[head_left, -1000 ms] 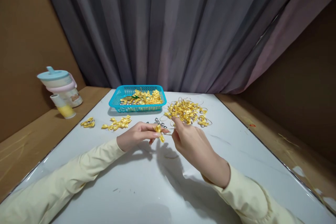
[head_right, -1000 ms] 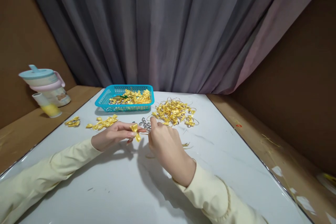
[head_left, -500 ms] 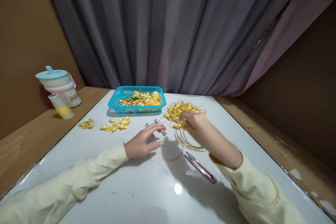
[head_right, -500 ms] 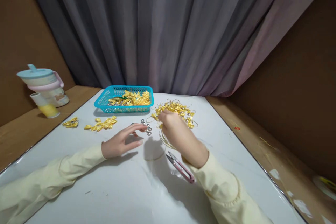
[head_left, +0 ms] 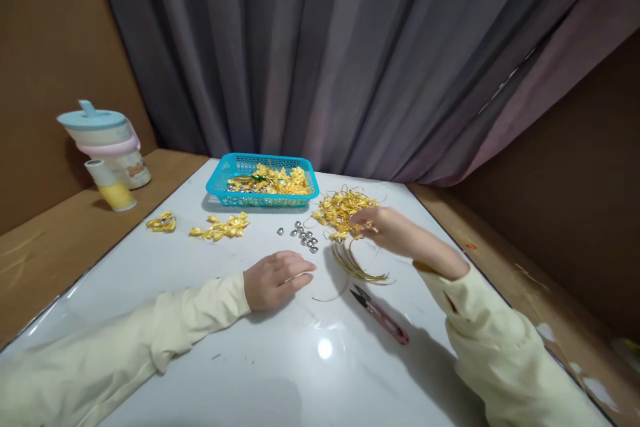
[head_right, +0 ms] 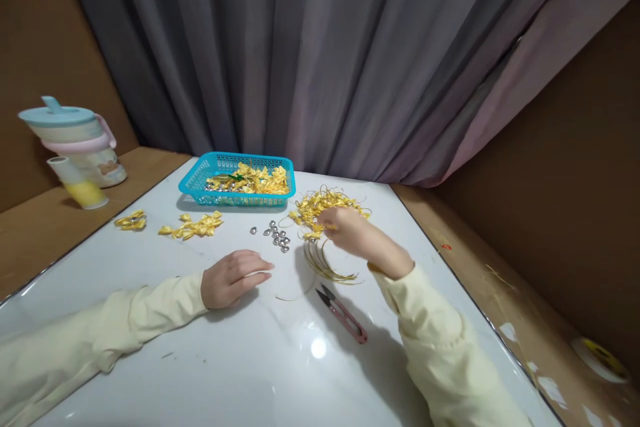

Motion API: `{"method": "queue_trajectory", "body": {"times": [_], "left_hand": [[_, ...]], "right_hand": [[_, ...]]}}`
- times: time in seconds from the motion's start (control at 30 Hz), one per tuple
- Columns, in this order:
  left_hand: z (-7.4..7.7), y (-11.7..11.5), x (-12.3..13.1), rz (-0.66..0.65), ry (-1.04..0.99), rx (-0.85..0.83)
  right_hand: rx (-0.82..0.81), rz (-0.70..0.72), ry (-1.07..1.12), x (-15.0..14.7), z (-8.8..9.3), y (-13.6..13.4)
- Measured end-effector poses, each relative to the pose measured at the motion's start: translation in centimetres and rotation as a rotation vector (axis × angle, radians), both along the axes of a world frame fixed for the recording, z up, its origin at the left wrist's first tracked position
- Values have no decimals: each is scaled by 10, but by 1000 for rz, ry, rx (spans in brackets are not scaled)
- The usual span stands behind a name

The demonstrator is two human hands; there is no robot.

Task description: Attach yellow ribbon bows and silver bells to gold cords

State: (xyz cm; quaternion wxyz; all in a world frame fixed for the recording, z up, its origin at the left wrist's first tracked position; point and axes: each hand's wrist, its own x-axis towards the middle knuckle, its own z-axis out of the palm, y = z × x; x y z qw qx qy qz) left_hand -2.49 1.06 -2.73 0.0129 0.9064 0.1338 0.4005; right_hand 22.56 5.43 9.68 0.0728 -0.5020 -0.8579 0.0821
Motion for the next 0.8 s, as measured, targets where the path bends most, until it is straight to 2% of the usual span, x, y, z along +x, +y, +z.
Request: {"method": "queue_trajectory", "body": {"times": [0.07, 0.13, 0.27, 0.37, 0.5, 0.67, 0.8], "left_hand": [[-1, -8, -1, 95, 34, -49], [-1, -12, -1, 90, 31, -69], [-2, -2, 0, -107, 31, -96], [-4, 4, 0, -98, 111, -147], [-5, -1, -1, 57, 211, -193], [-3, 7, -2, -72, 247, -95], [-5, 12, -1, -63, 214, 134]], "right_hand": [[-112, 135, -10, -8, -15, -21], [-198, 255, 29, -16, -31, -36], [-253, 275, 127, -25, -57, -46], [-349, 265, 212, -26, -68, -40], [-413, 295, 254, -26, -73, -33], [-444, 238, 307, -26, -66, -33], [-472, 222, 350, -24, -60, -31]]}}
